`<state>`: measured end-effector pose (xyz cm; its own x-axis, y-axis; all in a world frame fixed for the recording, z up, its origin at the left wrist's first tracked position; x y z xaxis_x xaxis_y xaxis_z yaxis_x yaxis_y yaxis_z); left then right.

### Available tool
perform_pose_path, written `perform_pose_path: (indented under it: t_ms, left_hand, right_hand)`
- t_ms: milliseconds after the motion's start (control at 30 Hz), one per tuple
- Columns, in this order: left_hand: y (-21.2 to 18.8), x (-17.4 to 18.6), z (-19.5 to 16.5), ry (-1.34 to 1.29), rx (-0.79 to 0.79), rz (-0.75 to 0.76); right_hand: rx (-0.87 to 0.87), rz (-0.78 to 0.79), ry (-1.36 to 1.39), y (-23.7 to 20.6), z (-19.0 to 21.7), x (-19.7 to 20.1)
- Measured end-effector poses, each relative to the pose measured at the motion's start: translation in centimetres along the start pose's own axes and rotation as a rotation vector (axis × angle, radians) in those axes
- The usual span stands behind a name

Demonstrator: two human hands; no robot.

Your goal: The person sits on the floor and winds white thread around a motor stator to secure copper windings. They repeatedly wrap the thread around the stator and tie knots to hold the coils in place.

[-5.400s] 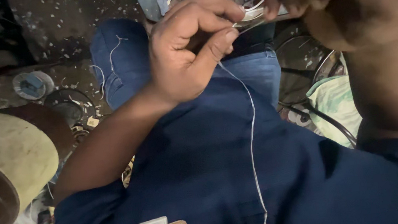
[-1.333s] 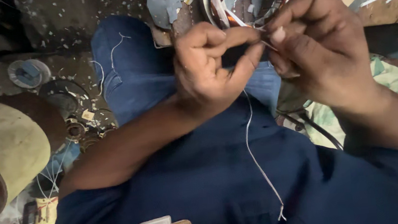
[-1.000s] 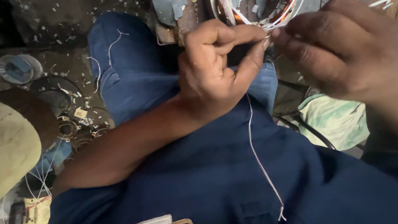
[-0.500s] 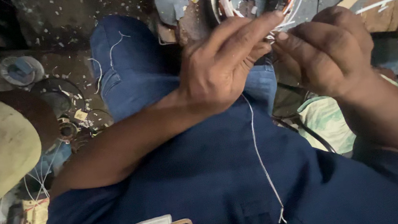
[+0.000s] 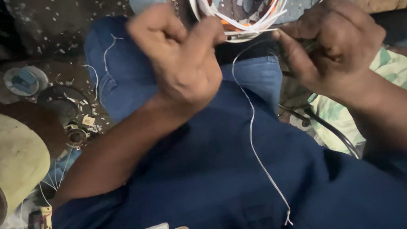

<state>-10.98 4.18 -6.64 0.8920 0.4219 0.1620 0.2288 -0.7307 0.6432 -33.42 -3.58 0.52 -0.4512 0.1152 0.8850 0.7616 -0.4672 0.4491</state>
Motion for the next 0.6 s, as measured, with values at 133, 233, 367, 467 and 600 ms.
perform_pose_path:
  t_ms: [133,233,367,467,600]
  left_hand:
    - [0.7,1.4,-0.8,0.079,-0.082,0.045]
    - [1.9,1.6,-2.2,0.129,-0.152,0.144]
    - [3.1,0.5,-3.2,0.125,-0.247,0.279]
    - [3.3,-0.5,-2.6,0.013,-0.189,0.181]
    - [3.0,-0.8,-1.4,0.002,-0.223,0.193]
  right_hand:
    - [-0.339,0.317,0.088,0.2,1.5,2.2]
    - [-0.160,0.538,-0.127,0.8,2.5,3.8]
    - [-0.111,0.252,0.358,1.5,2.8,4.3]
    - [-0.095,0.131,0.521,1.6,2.9,3.2]
    - [-0.142,0.052,0.783,2.1,2.9,2.1]
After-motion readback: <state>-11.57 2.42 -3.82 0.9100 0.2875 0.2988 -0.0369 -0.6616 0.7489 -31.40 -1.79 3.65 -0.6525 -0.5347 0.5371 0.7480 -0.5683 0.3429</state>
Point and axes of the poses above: each hand's wrist, its own y-axis towards the middle knuckle, its own x-axis out of the back of the hand, z = x × y, the point moved 1 cm from there along y, towards the middle knuckle, and after that the axes turned 15 degrees about -y, right-handed, at the moved point
